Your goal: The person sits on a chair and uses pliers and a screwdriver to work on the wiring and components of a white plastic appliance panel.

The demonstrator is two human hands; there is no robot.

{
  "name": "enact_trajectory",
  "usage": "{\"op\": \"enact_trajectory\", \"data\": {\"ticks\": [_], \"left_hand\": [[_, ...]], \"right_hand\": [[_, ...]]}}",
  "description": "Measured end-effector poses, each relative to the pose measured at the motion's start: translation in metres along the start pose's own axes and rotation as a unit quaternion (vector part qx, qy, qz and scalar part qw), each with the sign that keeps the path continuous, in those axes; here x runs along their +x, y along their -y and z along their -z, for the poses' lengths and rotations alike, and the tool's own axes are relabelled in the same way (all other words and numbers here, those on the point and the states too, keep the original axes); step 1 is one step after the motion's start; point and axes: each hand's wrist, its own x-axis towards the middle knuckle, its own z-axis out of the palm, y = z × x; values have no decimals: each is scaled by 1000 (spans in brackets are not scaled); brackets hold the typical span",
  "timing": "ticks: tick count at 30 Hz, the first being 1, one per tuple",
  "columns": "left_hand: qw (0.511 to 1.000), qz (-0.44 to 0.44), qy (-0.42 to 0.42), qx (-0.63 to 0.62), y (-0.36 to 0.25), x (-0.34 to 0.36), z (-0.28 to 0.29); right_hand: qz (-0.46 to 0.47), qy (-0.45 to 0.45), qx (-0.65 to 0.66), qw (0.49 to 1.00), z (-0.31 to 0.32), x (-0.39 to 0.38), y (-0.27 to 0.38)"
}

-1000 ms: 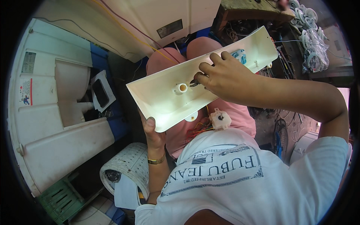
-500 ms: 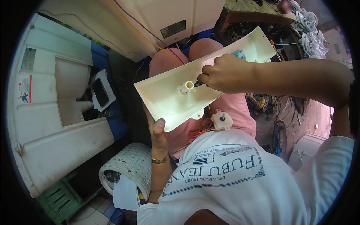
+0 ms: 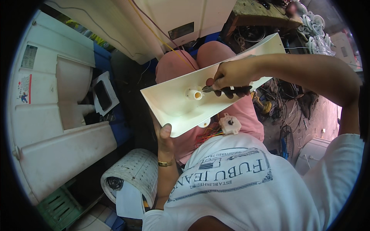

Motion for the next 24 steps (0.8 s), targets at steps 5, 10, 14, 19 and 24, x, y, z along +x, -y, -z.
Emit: {"op": "enact_trajectory", "data": {"ticks": [5, 10, 14, 19, 24], "left_hand": [[999, -10, 2, -40, 14, 1, 16], [992, 16, -90, -89, 17, 21, 7], [986, 53, -136, -82, 4, 27, 10], [981, 79, -128, -120, 8, 9, 12], [997, 69, -31, -32, 15, -14, -26]], "right_hand": [[-2, 204, 391, 897, -10, 16, -37], [96, 354, 159, 917, -16, -39, -8], [182, 171, -32, 968, -8, -91, -19], [205, -146, -36, 967, -23, -146, -174], [118, -454, 584, 662, -114, -77, -206]]}}
